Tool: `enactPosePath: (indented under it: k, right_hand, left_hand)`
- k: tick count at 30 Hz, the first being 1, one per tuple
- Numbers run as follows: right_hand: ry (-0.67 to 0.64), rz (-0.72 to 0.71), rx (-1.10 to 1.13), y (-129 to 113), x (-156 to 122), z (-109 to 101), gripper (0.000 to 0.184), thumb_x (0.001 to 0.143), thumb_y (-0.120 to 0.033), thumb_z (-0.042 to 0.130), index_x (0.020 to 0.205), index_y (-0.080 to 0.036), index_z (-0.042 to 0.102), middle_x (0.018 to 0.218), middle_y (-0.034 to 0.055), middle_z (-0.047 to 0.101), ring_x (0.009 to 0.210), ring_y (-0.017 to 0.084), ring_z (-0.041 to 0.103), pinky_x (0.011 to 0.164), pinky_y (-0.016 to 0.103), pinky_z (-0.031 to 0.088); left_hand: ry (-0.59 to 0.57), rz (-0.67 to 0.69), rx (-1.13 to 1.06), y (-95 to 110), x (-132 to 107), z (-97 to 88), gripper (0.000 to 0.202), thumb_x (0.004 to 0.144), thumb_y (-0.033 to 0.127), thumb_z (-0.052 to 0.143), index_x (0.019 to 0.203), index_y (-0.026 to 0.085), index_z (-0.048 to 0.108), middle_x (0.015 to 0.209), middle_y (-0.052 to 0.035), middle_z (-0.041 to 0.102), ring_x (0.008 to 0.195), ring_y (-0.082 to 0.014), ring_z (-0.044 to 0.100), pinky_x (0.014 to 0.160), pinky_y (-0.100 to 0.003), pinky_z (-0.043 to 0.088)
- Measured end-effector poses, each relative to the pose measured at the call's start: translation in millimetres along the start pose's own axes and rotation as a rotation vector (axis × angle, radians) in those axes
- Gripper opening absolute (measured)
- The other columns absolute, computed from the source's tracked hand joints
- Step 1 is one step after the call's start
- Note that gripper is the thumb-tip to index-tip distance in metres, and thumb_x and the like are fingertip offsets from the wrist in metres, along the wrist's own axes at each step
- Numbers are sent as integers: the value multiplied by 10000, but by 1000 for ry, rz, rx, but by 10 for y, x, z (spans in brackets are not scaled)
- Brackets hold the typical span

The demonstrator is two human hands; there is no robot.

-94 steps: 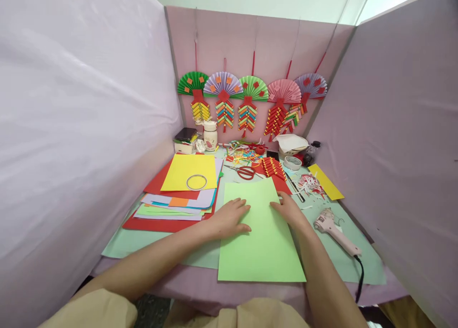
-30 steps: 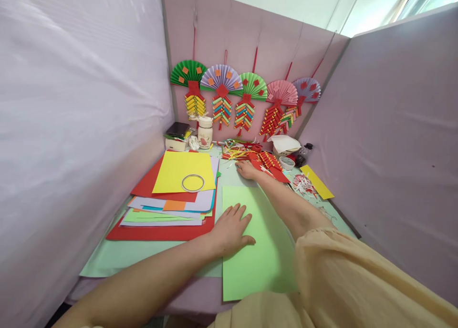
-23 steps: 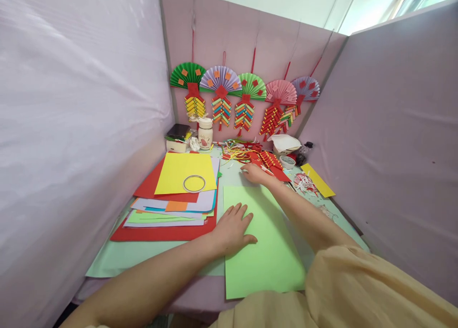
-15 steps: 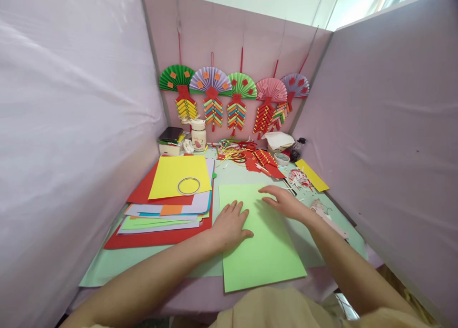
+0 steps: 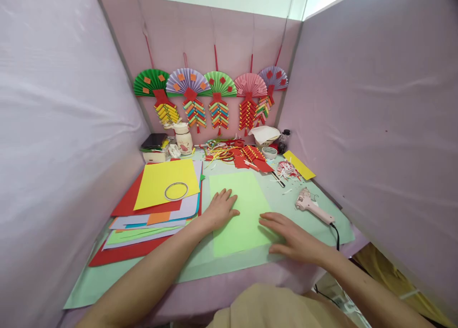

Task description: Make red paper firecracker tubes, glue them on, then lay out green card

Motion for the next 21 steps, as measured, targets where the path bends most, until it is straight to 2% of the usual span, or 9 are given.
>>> enactPosePath:
  k: [3,5,7,10,13,15,18,21]
  right_hand:
    - [72,14,-9,95,108,-63,528,911,-492,502,1388,-272,451,1455,79,424,1342,234,372,1105,409,346]
    - [110,8,-21,183,314,-124,500,933,-479,462,1383,-261,456,1447,80,436,1337,229,387,1106,410,345]
    - [171,8,-34,310,647,-205,487,946,-455,438,1374,-223,465,1440,102,445,1338,231,395,1113,414,332]
    - [220,-2,-91,519,1298,-320,452,949,-377,449,1347,-167,486,1400,135,491,1311,243,432,1104,415,331]
    - [166,42,-148,680,1911,-367,415,956,-288,430,1329,-120,496,1384,147,509,1282,233,463,1081,364,343]
    - [131,43,-153,730,2193,-361,376,960,-280,421,1281,-125,540,1346,134,550,1232,217,510,1043,325,372]
    - [92,59,-167,786,2412,-334,307,966,-269,412,1164,-151,615,1234,104,634,1122,194,577,969,291,409]
    - [97,101,-191,854,2487,-349,297,970,-252,397,1092,-119,633,1171,129,654,1054,193,594,922,283,416]
  left_hand:
    - [9,15,-6,11,-17,2,523,907,417,484,1370,179,442,1519,-157,312,1430,-313,200,1144,-477,202]
    - [27,32,-4,16,-11,6,503,910,403,481,1361,180,454,1510,-156,329,1424,-310,219,1139,-475,220]
    - [56,55,1,15,0,13,494,913,398,476,1354,175,464,1498,-160,349,1417,-307,239,1133,-473,235]
    - [85,85,11,1,6,26,495,914,407,473,1346,165,477,1486,-168,368,1410,-305,258,1129,-467,246]
    - [93,102,11,-18,-7,29,499,915,419,471,1346,167,481,1488,-164,369,1409,-301,263,1128,-463,250]
    - [89,103,8,-27,-18,25,500,915,424,472,1348,173,481,1489,-157,371,1408,-297,266,1128,-456,253]
    - [84,100,3,-29,-31,16,502,915,428,472,1352,182,478,1492,-149,369,1411,-295,261,1131,-453,247]
    - [75,97,-2,-23,-37,9,514,917,427,470,1361,169,472,1497,-160,357,1414,-304,247,1133,-454,239]
Point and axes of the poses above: each hand's wrist, its own x-axis towards the middle knuckle, its own z-axis out of the palm, y = z × x, the point moved 3 cm from there along x, towards the middle knuckle
